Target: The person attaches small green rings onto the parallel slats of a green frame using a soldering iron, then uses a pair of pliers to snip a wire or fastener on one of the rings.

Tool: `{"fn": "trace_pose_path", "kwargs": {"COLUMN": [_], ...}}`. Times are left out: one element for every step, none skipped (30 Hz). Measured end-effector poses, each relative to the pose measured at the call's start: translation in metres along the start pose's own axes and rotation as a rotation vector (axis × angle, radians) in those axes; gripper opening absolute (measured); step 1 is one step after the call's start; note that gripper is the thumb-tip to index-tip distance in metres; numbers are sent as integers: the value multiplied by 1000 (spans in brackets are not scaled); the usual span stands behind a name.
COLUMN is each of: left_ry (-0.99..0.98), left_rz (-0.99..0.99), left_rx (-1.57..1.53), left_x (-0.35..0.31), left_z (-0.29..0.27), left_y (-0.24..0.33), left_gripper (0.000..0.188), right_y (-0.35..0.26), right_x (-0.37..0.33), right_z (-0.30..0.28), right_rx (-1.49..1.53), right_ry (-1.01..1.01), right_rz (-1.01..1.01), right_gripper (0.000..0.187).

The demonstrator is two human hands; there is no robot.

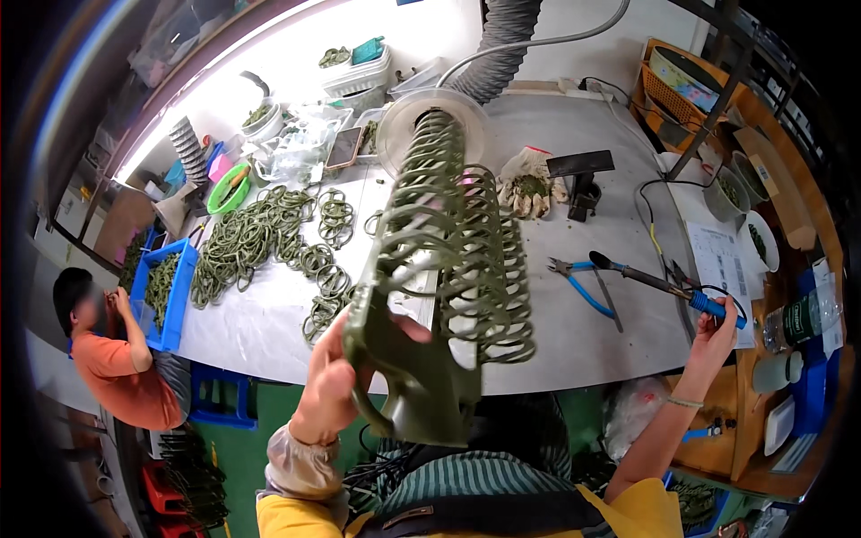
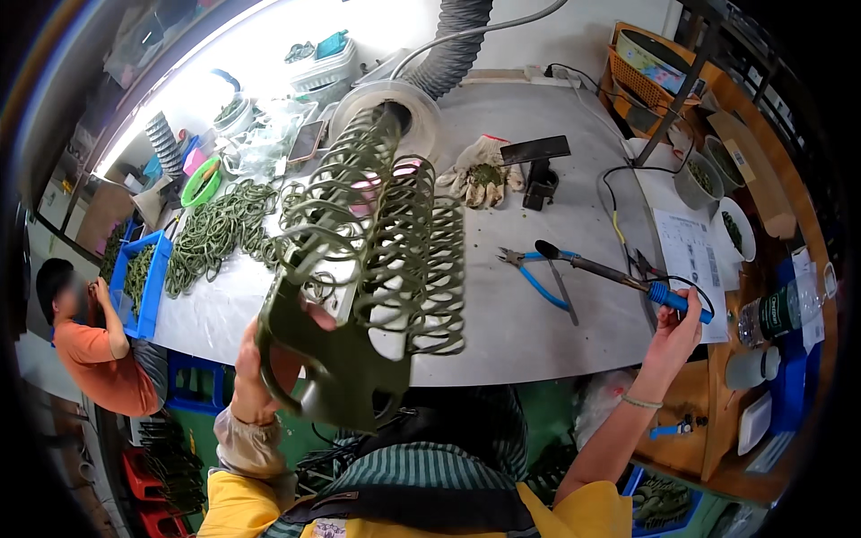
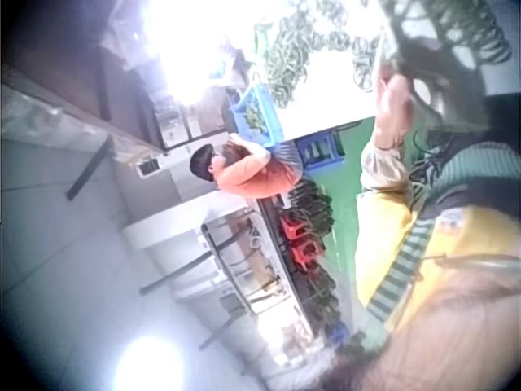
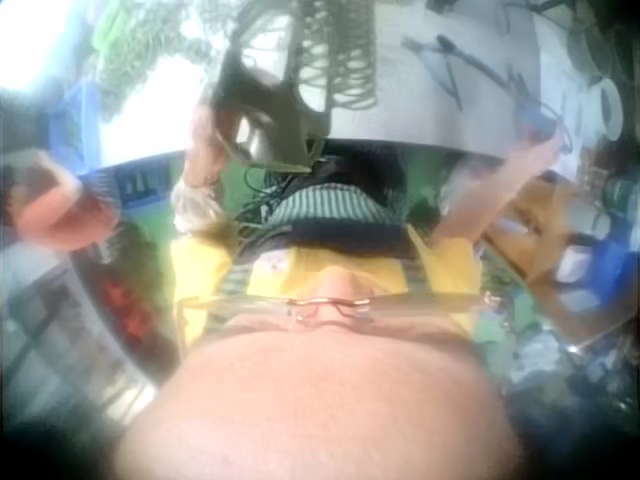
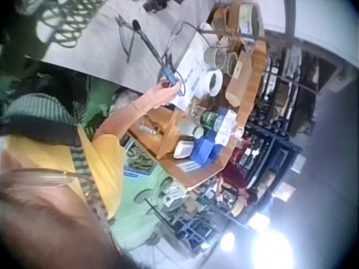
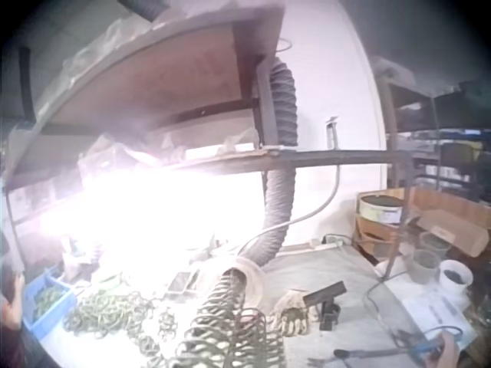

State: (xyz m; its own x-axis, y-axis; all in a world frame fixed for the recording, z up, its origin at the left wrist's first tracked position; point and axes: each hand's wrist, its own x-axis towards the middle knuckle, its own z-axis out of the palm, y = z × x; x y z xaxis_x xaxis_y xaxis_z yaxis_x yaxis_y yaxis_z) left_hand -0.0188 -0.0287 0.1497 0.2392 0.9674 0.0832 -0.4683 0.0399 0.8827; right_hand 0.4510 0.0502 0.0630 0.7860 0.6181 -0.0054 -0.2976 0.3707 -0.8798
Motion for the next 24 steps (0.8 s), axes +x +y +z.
{"fn": "trace_pose_path", "kwargs": {"left_ry": [-41,-49,-56,-124,-201,-205,-249,-247,-245,-235,-227,-222,-183,-161,-138,-139,-98,-57,-59,-63,-65,-74,-72,-105], "left_rz": [-39,-39,-42,40,122,127,119,153,186,195,205,208,281,296,311,307,308,309,303,327,351,323,317,271], "left_rx": [99,320,539,924,1304,1367,1463,1501,1539,1563,1584,1604,1621,1661,1701,1699,1702,1705,1705,1731,1758,1759,1762,1751], "left_x": [5,3,3,9,19,27,35,40,44,49,53,58,60,62,65,68,71,73,76,79,81,84,85,86], "left_z": [13,29,45,55,65,73,79,80,80,80,80,81,80,81,83,84,85,85,87,89,90,89,88,86], "left_y": [7,13,13,11,6,-9,-21,-33,-45,-58,-70,-82,-98,-110,-120,-130,-138,-146,-148,-149,-149,-149,-149,-149], "left_gripper": [84,81,79,78,76,72,67,65,63,61,60,59,60,60,60,60,59,58,58,57,55,53,53,52], "right_y": [-1,1,4,4,3,2,0,0,0,1,1,0,0,1,1,2,3,3,2,2,3,4,5,8], "right_x": [1,1,1,1,2,1,2,1,1,3,4,4,4,4,5,6,8,8,8,8,8,8,9,9], "right_z": [-3,-1,1,3,2,2,1,2,2,1,-1,-1,0,1,1,0,0,1,2,3,4,4,5,7], "right_rx": [-6,2,14,20,21,19,34,52,57,59,59,57,61,65,63,65,68,65,64,65,63,72,83,84], "right_ry": [12,3,-9,-9,-1,-4,-10,-20,-24,-24,-22,-20,-9,0,-1,-7,-14,-14,-7,0,1,-12,-25,-28], "right_rz": [-4,14,26,34,35,31,10,-9,-8,-6,-7,-9,-11,-12,-10,-16,-20,-18,-26,-33,-28,-17,-6,0], "right_gripper": [23,23,23,22,22,22,22,21,21,21,20,20,20,20,20,20,20,20,20,21,21,21,21,21]}}
